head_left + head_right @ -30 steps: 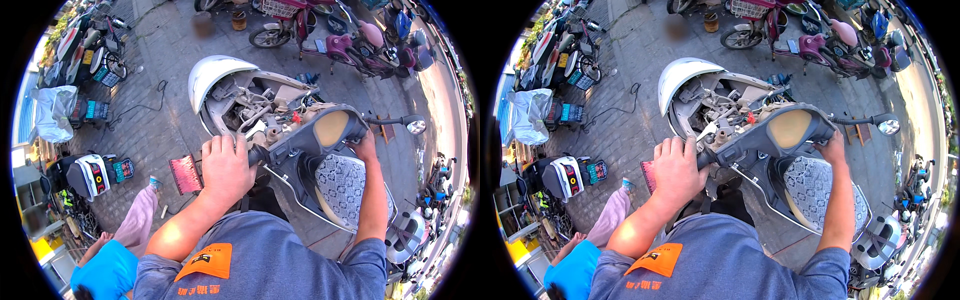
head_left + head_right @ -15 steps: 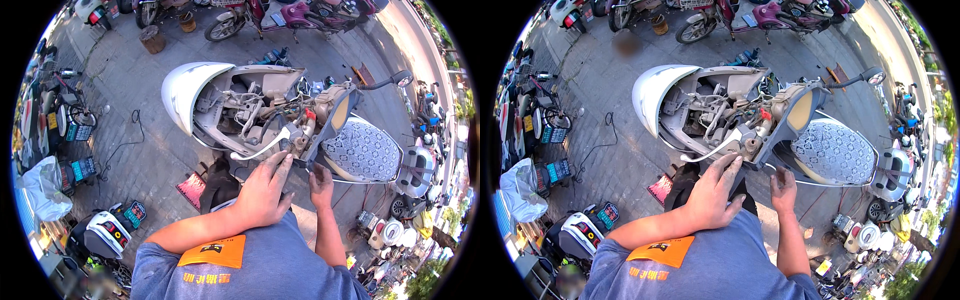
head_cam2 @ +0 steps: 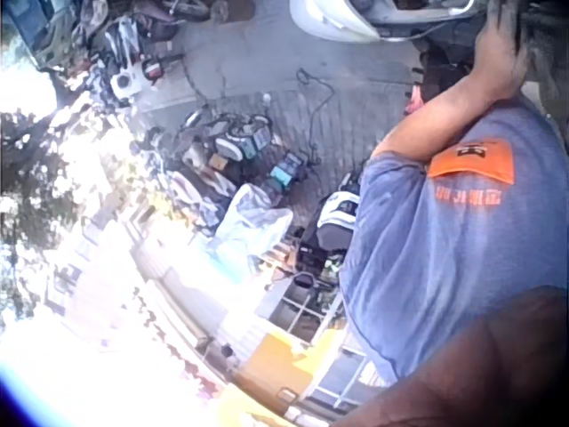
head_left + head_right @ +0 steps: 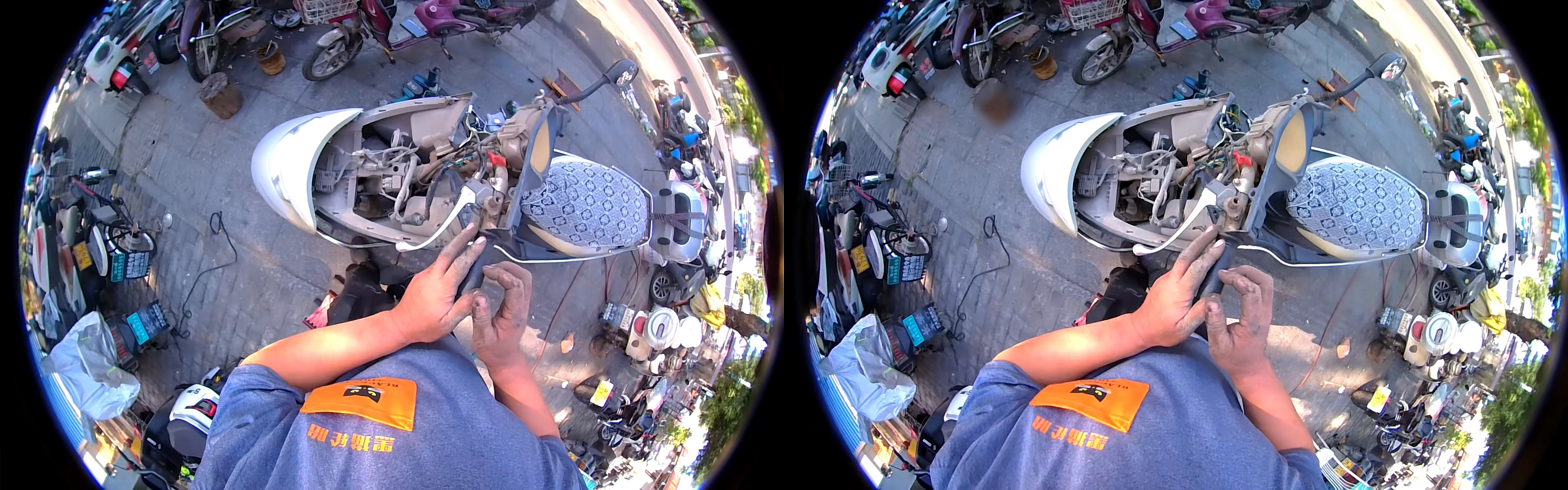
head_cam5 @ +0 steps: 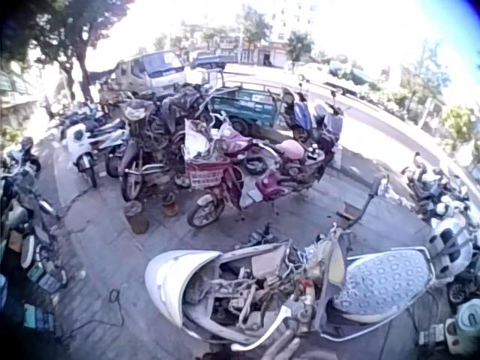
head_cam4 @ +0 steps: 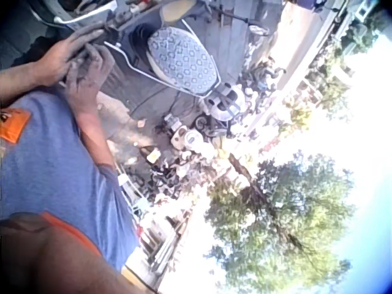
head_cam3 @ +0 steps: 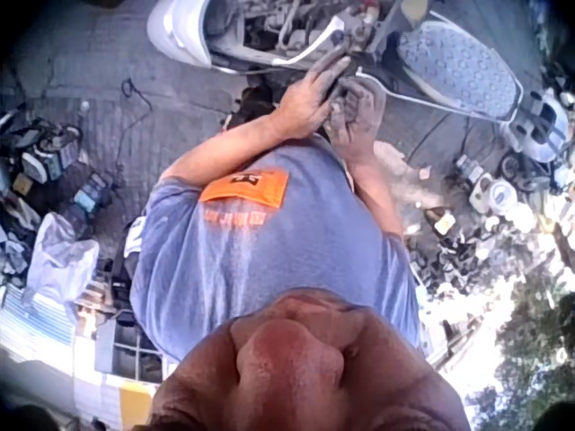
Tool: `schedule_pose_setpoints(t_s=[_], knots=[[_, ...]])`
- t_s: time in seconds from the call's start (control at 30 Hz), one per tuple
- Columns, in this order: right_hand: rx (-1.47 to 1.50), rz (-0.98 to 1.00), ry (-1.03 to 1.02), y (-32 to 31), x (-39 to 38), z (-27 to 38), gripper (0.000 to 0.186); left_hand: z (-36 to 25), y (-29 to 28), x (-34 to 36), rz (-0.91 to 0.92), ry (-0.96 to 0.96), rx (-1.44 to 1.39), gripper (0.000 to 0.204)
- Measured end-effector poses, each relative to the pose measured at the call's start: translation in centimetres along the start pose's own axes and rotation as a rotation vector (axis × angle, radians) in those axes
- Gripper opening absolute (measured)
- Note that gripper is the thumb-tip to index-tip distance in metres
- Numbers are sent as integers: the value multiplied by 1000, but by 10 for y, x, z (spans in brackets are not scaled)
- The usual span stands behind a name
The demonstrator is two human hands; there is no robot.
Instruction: The person manipulates electrical wires and plastic connectors inside the front panel of a scooter and uses pliers to adjust the wiring.
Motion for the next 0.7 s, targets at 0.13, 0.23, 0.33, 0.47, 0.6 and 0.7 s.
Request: schedule_pose_setpoints(t_s=[0.13, 0.23, 0.33, 0.47, 0.6, 0.7], knots=[[-176, 119, -156, 21, 2, 9, 51, 3, -3, -5, -81, 30, -50, 69], [-138, 134, -207, 25, 5, 5, 56, 15, 1, -12, -78, -105, -138, 57], [-143, 138, -243, 25, 10, 3, 57, 23, 5, -12, -12, -187, -197, 52], [-136, 151, -239, 22, 12, 2, 56, 18, 12, -17, -27, -229, -255, 48], [46, 41, -165, 10, 10, -6, 48, 12, -4, -11, 92, -322, -230, 51], [380, -297, 120, 8, -14, -57, 33, 1, -17, -1, 224, -405, -126, 57]])
Point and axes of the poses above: each hand's wrist, its own x-axis towards the middle knuckle, its own y-axis out of the palm, z = x × y, the point moved 6 cm from there along x, towards the middle knuckle, and after that the axes turned 2 degrees about z, right-handed, at the moved point
